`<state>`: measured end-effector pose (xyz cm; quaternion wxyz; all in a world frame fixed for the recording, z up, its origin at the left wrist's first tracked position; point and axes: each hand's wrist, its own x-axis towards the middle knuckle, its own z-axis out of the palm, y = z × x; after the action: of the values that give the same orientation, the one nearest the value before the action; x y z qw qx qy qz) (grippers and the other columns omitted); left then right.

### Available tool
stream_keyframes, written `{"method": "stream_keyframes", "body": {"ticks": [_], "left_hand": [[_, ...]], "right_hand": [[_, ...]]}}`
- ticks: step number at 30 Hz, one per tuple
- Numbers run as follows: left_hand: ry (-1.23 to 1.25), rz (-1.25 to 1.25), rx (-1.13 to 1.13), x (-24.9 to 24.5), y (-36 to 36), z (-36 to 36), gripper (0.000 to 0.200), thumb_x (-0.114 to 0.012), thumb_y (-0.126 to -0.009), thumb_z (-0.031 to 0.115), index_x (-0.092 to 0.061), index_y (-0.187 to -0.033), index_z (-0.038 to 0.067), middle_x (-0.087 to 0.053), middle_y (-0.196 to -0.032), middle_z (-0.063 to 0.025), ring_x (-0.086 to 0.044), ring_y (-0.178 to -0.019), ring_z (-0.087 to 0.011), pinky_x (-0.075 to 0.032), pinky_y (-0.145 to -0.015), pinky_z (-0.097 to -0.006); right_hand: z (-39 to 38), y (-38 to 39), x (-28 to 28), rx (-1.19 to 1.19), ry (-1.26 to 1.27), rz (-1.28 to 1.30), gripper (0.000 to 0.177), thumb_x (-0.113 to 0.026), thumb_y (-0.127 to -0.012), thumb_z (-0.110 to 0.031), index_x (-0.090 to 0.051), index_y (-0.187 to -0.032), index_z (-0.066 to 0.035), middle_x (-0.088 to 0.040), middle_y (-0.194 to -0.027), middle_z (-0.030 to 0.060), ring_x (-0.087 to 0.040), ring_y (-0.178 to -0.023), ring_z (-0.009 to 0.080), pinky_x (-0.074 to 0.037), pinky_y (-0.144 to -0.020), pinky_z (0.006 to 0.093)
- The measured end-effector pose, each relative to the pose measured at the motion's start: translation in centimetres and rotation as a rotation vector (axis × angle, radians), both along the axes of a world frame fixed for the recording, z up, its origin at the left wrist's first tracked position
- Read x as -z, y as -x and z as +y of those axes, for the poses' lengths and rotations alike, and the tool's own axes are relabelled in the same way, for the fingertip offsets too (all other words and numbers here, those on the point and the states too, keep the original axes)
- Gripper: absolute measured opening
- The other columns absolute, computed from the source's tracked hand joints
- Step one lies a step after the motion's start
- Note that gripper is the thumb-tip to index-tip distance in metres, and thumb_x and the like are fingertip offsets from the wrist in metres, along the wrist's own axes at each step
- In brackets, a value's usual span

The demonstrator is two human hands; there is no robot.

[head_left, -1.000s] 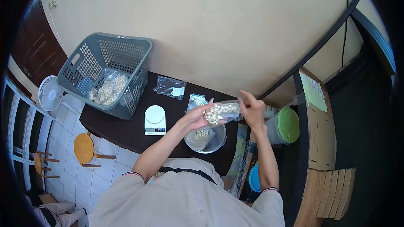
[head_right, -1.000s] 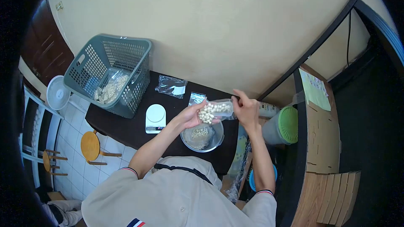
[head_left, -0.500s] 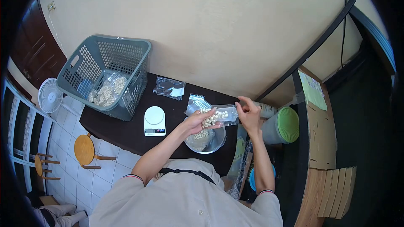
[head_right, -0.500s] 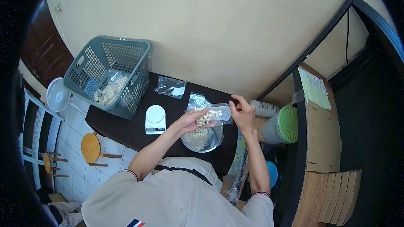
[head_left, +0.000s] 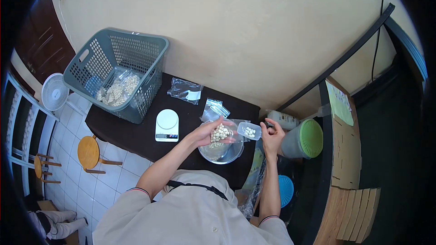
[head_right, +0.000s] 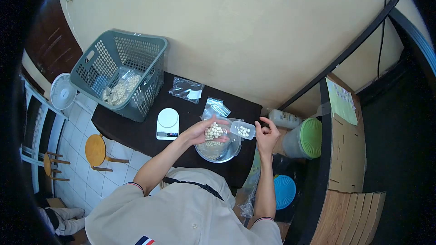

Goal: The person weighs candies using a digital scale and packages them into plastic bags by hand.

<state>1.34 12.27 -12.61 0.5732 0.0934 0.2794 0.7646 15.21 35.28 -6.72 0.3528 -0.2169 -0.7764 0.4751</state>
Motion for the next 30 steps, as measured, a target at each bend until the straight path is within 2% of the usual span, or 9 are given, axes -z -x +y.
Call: {"method": "stream_keyframes", "body": {"ticks": [4, 6, 9, 12, 15, 22, 25, 28, 30], "left_hand": [[-0.332, -0.315, 0.273, -1.0, -1.1, -1.3, 0.058, -0.051, -0.108, 0.041, -0.051, -0.145, -0.004, -0.054, -0.145, -0.0305, -0.058, -0.130, -0.0477, -0.053, -0.106, -0.0569], [-0.136, 0.057, 0.108, 0.1, -2.0, -1.9, 0.054, -0.059, -0.106, 0.034, -0.052, -0.143, -0.005, -0.056, -0.143, -0.0294, -0.061, -0.127, -0.0442, -0.056, -0.104, -0.0533], [-0.101, -0.066, -0.131, 4.0, -1.4, -3.6, 0.045, -0.064, -0.103, 0.023, -0.056, -0.138, -0.005, -0.062, -0.137, -0.0258, -0.067, -0.119, -0.0351, -0.058, -0.102, -0.0465], [-0.210, -0.301, -0.281, 3.9, -2.2, -6.0, 0.039, -0.064, -0.103, 0.014, -0.055, -0.137, -0.003, -0.063, -0.135, -0.0241, -0.069, -0.117, -0.0318, -0.059, -0.101, -0.0433], [-0.185, -0.210, -0.349, 3.8, -3.2, -7.3, 0.048, -0.071, -0.096, 0.005, -0.053, -0.140, 0.002, -0.060, -0.140, -0.0240, -0.068, -0.117, -0.0340, -0.058, -0.104, -0.0476], [-0.279, 0.042, -0.428, -0.6, -5.6, -5.9, 0.038, -0.070, -0.099, 0.021, -0.059, -0.131, 0.004, -0.071, -0.120, -0.0201, -0.072, -0.105, -0.0310, -0.059, -0.096, -0.0467], [-0.179, 0.095, -0.562, -1.1, -5.5, -6.3, 0.034, -0.065, -0.104, 0.027, -0.062, -0.125, 0.000, -0.073, -0.115, -0.0205, -0.073, -0.103, -0.0314, -0.059, -0.095, -0.0480], [-0.101, 0.069, -0.674, -1.0, -5.5, -6.4, 0.034, -0.063, -0.105, 0.028, -0.063, -0.122, -0.002, -0.073, -0.114, -0.0206, -0.073, -0.104, -0.0313, -0.060, -0.095, -0.0466], [0.001, 0.106, -0.634, 0.0, -6.0, -6.3, 0.033, -0.063, -0.105, 0.026, -0.063, -0.124, -0.001, -0.073, -0.114, -0.0216, -0.073, -0.105, -0.0318, -0.059, -0.097, -0.0467]], "right_hand": [[-0.4, -0.3, -0.4, -0.047, 0.054, -0.019, 0.017, -0.077, -0.090, 0.000, -0.072, -0.106, 0.002, -0.048, -0.059, -0.0105, -0.037, -0.050, -0.0029, -0.023, -0.048, 0.0216], [-0.5, -0.5, -0.3, -0.079, 0.072, -0.044, 0.014, -0.076, -0.091, 0.000, -0.073, -0.104, 0.002, -0.047, -0.058, -0.0106, -0.037, -0.051, -0.0032, -0.022, -0.049, 0.0219], [-0.1, -0.6, 0.7, -0.025, 0.103, -0.008, 0.010, -0.076, -0.092, -0.002, -0.074, -0.101, 0.002, -0.047, -0.059, -0.0109, -0.038, -0.054, -0.0037, -0.023, -0.049, 0.0210], [-0.6, -1.2, 2.1, 0.025, 0.052, -0.040, 0.008, -0.075, -0.092, -0.005, -0.076, -0.099, -0.002, -0.056, -0.055, -0.0046, -0.048, -0.048, 0.0044, -0.034, -0.049, 0.0262], [-4.4, -0.5, 2.9, 0.117, -0.420, -0.376, 0.008, -0.072, -0.092, -0.020, -0.075, -0.092, -0.013, -0.069, -0.068, 0.0155, -0.070, -0.064, 0.0367, -0.053, -0.061, 0.0477], [-5.2, 2.1, 6.6, -0.237, -0.837, -0.561, 0.013, -0.075, -0.086, -0.013, -0.074, -0.096, -0.004, -0.074, -0.093, 0.0198, -0.072, -0.085, 0.0398, -0.058, -0.072, 0.0431], [-5.4, 1.5, 3.2, -0.599, -0.083, -0.360, 0.035, -0.081, -0.081, -0.007, -0.076, -0.115, 0.001, -0.069, -0.127, 0.0242, -0.068, -0.114, 0.0300, -0.054, -0.092, 0.0360], [-8.7, 0.6, -0.8, -0.811, 0.500, -0.024, 0.035, -0.083, -0.085, -0.010, -0.074, -0.115, 0.006, -0.068, -0.131, 0.0204, -0.066, -0.117, 0.0236, -0.053, -0.092, 0.0333], [-10.3, 0.9, -0.5, -0.767, 0.496, 0.031, 0.031, -0.077, -0.093, -0.010, -0.072, -0.119, 0.006, -0.074, -0.117, 0.0134, -0.069, -0.108, 0.0191, -0.055, -0.087, 0.0313]]}}
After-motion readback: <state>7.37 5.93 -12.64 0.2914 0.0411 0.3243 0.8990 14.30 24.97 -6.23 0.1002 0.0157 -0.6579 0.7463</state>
